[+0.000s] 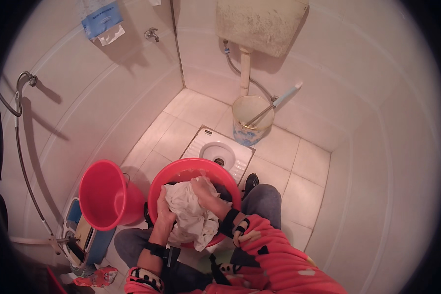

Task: The person sits on the bathroom floor and hand-washes clothes in a pink basin filled with water. They repeatedly submerge, agitate, and wring out a white garment and other items, then place them back into the basin.

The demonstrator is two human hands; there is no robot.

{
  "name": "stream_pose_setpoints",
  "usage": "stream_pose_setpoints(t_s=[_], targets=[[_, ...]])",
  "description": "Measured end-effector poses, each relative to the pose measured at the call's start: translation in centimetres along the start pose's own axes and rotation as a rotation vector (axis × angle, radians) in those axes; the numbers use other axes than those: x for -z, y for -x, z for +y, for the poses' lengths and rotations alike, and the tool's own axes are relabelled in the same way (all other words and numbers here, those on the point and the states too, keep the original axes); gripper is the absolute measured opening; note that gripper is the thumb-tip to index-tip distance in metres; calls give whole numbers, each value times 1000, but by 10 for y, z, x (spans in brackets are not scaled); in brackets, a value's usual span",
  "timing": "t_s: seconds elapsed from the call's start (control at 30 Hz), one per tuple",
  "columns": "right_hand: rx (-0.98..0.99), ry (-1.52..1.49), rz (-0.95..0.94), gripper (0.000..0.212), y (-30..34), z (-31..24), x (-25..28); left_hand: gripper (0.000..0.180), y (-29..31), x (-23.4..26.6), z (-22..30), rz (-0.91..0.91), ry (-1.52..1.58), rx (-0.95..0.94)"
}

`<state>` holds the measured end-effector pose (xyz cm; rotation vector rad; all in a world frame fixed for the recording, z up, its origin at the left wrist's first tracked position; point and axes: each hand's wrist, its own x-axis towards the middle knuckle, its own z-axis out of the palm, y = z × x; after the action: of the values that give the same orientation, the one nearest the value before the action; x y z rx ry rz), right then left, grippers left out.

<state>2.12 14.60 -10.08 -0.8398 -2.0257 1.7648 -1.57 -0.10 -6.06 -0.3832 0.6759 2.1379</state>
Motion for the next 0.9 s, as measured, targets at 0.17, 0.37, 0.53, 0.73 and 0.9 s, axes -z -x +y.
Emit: stream_pose_setpoints(t_s=[0.17,0.37,0.53,0.73,0.9], targets=[[234,126,-345,24,77,-61,6,30,-28,51,9,138,-51,-111],[625,362,-244,24,119,-101,10,34,-17,34,7,-146,-18,69],[451,668,-190,26,61,-91,9,43,15,-14,-43,206,-110,-64],[567,589,-211,26,80,-84,5,44,8,12,-17,-150,-101,56],[466,743,-420,20,80,-85,5,43,5,17,-26,-564,-38,-32]])
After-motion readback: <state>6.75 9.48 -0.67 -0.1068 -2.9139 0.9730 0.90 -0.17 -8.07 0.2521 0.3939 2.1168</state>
